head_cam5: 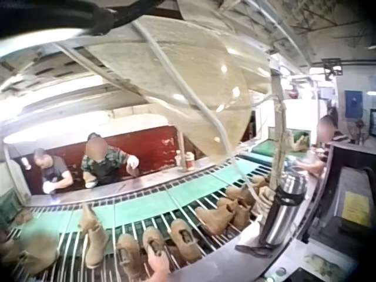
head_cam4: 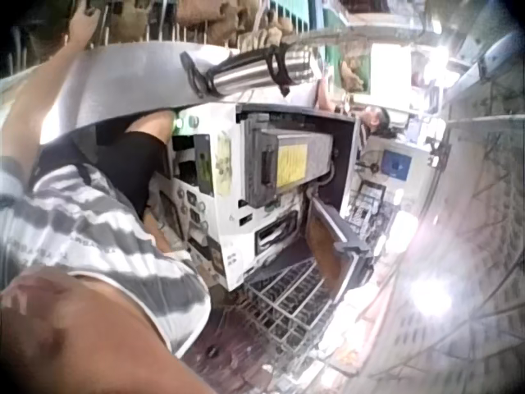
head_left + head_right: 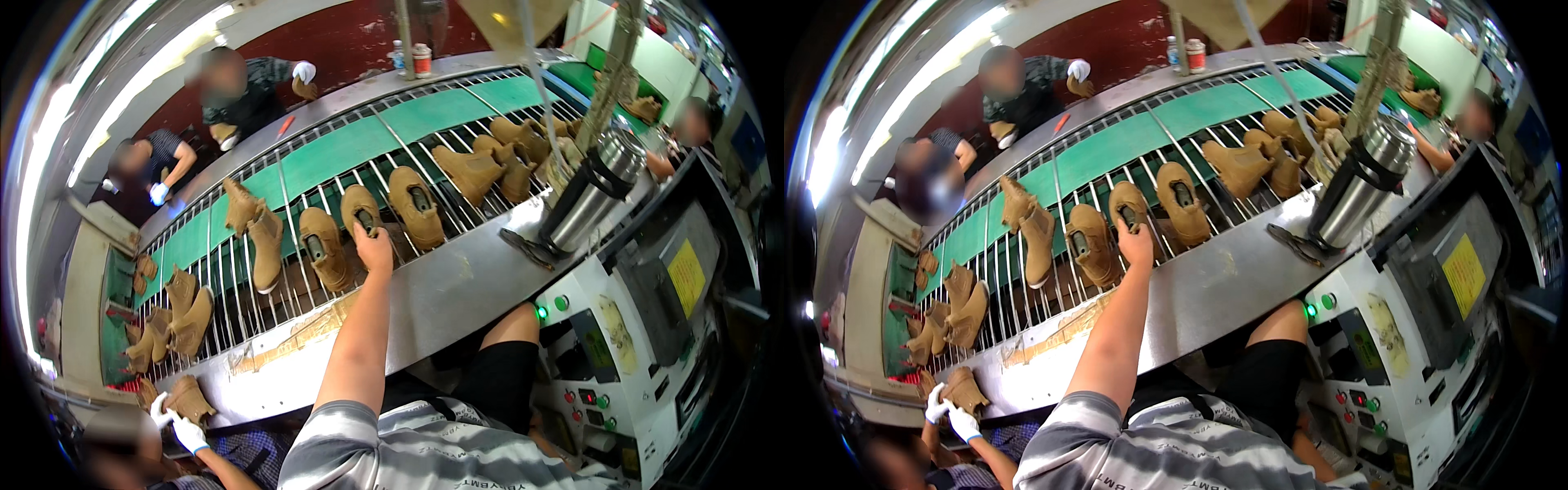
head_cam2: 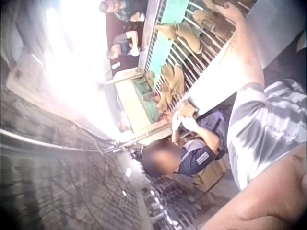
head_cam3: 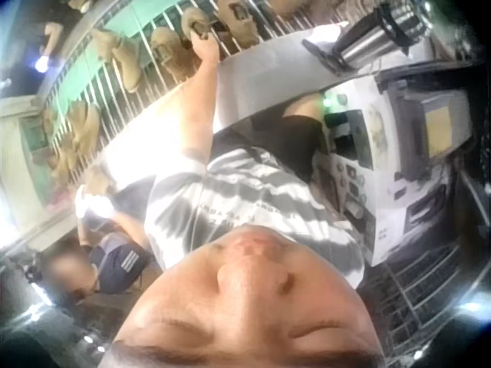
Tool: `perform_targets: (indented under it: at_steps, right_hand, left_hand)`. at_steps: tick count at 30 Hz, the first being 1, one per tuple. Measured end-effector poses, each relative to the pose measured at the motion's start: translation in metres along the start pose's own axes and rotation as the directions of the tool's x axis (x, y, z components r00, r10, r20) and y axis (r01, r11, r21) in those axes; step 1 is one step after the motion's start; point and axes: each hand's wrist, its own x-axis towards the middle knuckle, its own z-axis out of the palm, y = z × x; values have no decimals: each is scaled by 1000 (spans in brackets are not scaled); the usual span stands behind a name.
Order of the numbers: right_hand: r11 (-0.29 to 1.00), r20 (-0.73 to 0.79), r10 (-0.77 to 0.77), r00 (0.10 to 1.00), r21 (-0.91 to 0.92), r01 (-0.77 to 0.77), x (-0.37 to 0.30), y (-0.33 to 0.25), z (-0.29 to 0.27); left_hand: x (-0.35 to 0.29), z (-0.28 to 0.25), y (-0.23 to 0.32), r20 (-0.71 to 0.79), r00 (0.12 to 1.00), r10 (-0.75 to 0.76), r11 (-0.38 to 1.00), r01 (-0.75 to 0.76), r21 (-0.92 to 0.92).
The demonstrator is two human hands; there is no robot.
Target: The person operates a sole-attaching machine by placing boots into the machine one at a time and pressing a foot pedal to cycle the machine, while also moving boots from a conveyor belt.
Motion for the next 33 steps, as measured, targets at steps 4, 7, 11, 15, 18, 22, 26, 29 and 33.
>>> perform_targets:
  at_steps: [4, 7, 11, 15, 18, 22, 26, 29, 33]
  right_hand:
    - [856, -179, -9, 984, 507, 100, 32, -50, 12]
    - [662, -122, -233, 965, 706, 250, 15, -151, -17]
    - [636, -50, -618, 785, 555, 536, -26, -249, 1]
    - [547, 156, -831, 534, 397, 737, -72, -331, 57]
    - [482, 241, -875, 419, 384, 787, -101, -387, 104]
    - [241, 226, -955, 195, 200, 950, -122, -424, 160]
    - [250, 254, -941, 224, 73, 966, -136, -435, 171]
    - [316, 277, -912, 304, 0, 949, -135, -426, 176]
    - [279, 352, -896, 270, -24, 960, -136, -426, 171]
  left_hand:
    - [5, -29, 9, 122, 992, 20, 997, -29, 68]
    - [21, -78, 6, 314, 949, 27, 980, 37, -198]
    - [75, -170, -8, 307, 951, -33, 848, 189, -494]
    - [178, -244, -99, 28, 983, -179, 914, 177, -365]
    - [262, -272, -209, -113, 981, -158, 987, 156, -27]
    - [346, -256, -265, -103, 972, -211, 896, 235, 378]
    - [410, -241, -351, -93, 978, -186, 817, 206, 538]
    - [424, -201, -341, 108, 956, -272, 774, 151, 614]
    - [418, -223, -329, 136, 978, -156, 786, 39, 617]
